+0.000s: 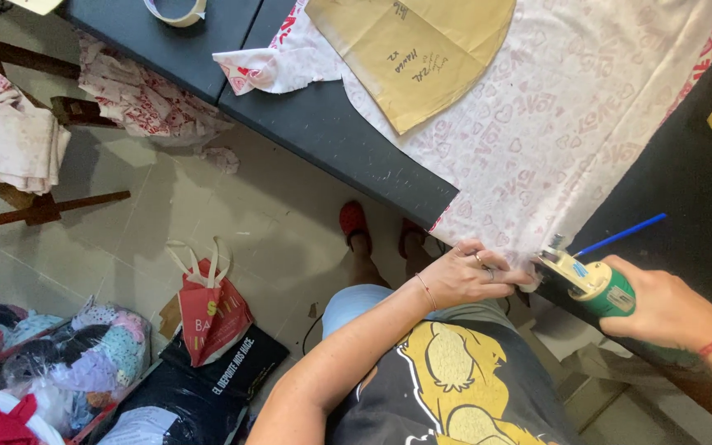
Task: The person selects a paper pattern from a pile and places it on a piece of white fabric with a red pattern. They trace the pattern onto the fabric using a blue pencil. Then, they use a green electric fabric cutter to cut the fabric along the traced lines.
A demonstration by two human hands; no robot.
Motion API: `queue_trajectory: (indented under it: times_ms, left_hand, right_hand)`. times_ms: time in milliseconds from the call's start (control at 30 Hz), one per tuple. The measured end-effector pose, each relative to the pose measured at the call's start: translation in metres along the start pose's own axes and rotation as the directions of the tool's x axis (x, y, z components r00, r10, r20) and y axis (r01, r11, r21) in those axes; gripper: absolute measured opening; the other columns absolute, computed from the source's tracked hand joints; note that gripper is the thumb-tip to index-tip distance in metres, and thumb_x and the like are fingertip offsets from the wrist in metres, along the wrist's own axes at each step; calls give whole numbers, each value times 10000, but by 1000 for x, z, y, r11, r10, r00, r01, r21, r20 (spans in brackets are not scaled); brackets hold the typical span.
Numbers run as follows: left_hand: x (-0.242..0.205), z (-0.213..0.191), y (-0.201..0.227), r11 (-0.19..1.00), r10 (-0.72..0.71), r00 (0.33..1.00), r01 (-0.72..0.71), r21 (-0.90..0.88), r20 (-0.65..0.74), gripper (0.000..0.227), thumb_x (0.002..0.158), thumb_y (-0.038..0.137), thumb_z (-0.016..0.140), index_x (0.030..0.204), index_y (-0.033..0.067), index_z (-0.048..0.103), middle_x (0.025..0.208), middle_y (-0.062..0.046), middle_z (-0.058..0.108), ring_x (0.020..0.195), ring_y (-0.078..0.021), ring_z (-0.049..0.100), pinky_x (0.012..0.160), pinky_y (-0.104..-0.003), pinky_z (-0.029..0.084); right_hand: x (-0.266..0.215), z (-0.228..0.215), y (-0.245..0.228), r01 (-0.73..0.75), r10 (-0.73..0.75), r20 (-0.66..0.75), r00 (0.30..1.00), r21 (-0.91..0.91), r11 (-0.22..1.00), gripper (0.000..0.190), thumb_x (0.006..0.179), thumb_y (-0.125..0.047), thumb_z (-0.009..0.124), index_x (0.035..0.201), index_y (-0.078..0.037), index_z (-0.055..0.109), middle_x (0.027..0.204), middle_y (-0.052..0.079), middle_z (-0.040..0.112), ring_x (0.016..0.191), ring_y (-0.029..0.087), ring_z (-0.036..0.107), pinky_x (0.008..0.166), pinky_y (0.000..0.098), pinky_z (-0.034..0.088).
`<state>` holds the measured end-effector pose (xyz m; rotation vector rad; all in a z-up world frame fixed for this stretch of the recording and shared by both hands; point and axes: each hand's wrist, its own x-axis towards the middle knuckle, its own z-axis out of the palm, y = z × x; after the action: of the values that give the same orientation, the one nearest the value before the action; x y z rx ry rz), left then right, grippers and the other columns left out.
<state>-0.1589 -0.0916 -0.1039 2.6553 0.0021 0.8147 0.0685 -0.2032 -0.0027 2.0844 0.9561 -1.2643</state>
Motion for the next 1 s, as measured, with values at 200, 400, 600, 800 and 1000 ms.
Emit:
queue_trajectory:
  times_ms: [200,400,600,800,1000]
  left_hand:
    - [8,-9,-1,999,-17,1000,18,36,-23,213,847,37,373,837,231,460,1008,89,476,763,-116,417,802,-277,300]
    - [8,-3,1,1000,-1,1000,1,-11,3,224,890,74,392,960,233,534,1148,163,485,875,-126,473,814,-291,343]
    - [3,4,3,999,52,998,-52,-11,25,132,908,133,448,953,205,549,1214,95,464,928,-131,479,767,-276,358]
    - [1,5,2,999,44,998,-43,-30,43,124,904,114,483,827,204,520,1227,107,444,948,-163,461,783,-302,369]
    - [5,0,-1,997,45,999,-46,-61,-15,150,889,91,478,779,191,499,1125,105,499,930,-148,464,776,-296,382]
  right_hand:
    - [5,37,55,-47,48,-27,998,37,998,577,453,-266,730,988,-288,516,660,6,659,585,167,587,606,222,451]
    - [2,49,65,-77,81,-40,996,96,992,593,465,-261,716,1023,-286,515,683,12,654,610,173,590,630,225,448]
    - [-1,31,35,-63,65,-25,998,69,996,551,468,-286,702,984,-289,510,694,24,665,622,198,608,617,253,450]
    - [1,17,15,11,-8,-52,999,62,998,526,481,-270,698,966,-258,495,644,34,618,582,200,548,588,242,425]
    - [-1,7,-2,0,2,-40,999,39,999,499,486,-278,683,952,-269,506,645,38,633,596,216,583,593,258,431]
